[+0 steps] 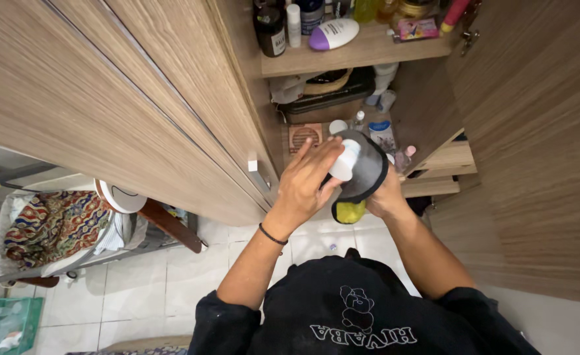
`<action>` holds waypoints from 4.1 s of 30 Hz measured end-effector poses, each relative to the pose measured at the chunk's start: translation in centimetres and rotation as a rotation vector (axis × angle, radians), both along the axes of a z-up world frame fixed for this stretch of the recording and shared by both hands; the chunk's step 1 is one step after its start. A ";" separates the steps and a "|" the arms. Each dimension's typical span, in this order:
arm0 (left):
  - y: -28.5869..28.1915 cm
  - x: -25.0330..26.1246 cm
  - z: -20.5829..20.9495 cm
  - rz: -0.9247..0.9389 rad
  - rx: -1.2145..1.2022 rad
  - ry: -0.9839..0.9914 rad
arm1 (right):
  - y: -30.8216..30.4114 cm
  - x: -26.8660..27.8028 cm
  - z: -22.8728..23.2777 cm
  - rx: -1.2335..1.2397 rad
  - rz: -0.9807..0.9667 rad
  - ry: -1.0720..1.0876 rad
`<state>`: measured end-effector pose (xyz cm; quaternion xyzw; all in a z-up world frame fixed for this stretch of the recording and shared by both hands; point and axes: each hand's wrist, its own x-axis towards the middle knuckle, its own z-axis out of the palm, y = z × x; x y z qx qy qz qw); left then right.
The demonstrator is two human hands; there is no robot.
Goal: The person opens a wooden closet and repeatedly picks up small bottles and containers from the shelves. They wipe each item with a yellow and black cloth and place them back on the shelves. The process continues with multiple items handled one at a time.
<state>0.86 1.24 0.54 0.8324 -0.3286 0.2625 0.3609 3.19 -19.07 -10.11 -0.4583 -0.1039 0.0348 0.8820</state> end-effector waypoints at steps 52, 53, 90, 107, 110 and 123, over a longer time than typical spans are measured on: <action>-0.4 -1.3 -1.9 -0.023 -0.003 -0.076 | -0.9 0.2 -3.5 -0.492 -0.310 -0.153; -0.6 -1.1 -2.0 -0.045 -0.069 -0.031 | -1.0 0.9 -4.2 -0.327 -0.244 -0.001; 0.6 -1.1 -2.7 -0.229 -0.624 0.356 | -0.3 1.7 -2.5 0.364 0.065 0.281; 1.8 -2.6 -0.6 0.037 -0.010 -0.119 | 1.9 -0.5 -0.3 -0.374 0.006 -0.491; 1.7 -2.8 -0.2 0.023 0.065 -0.105 | 1.8 0.1 -2.5 -0.572 -0.101 -0.114; 0.8 -1.2 -3.7 0.042 0.101 -0.103 | 1.3 0.0 -2.0 -0.640 -0.012 -0.551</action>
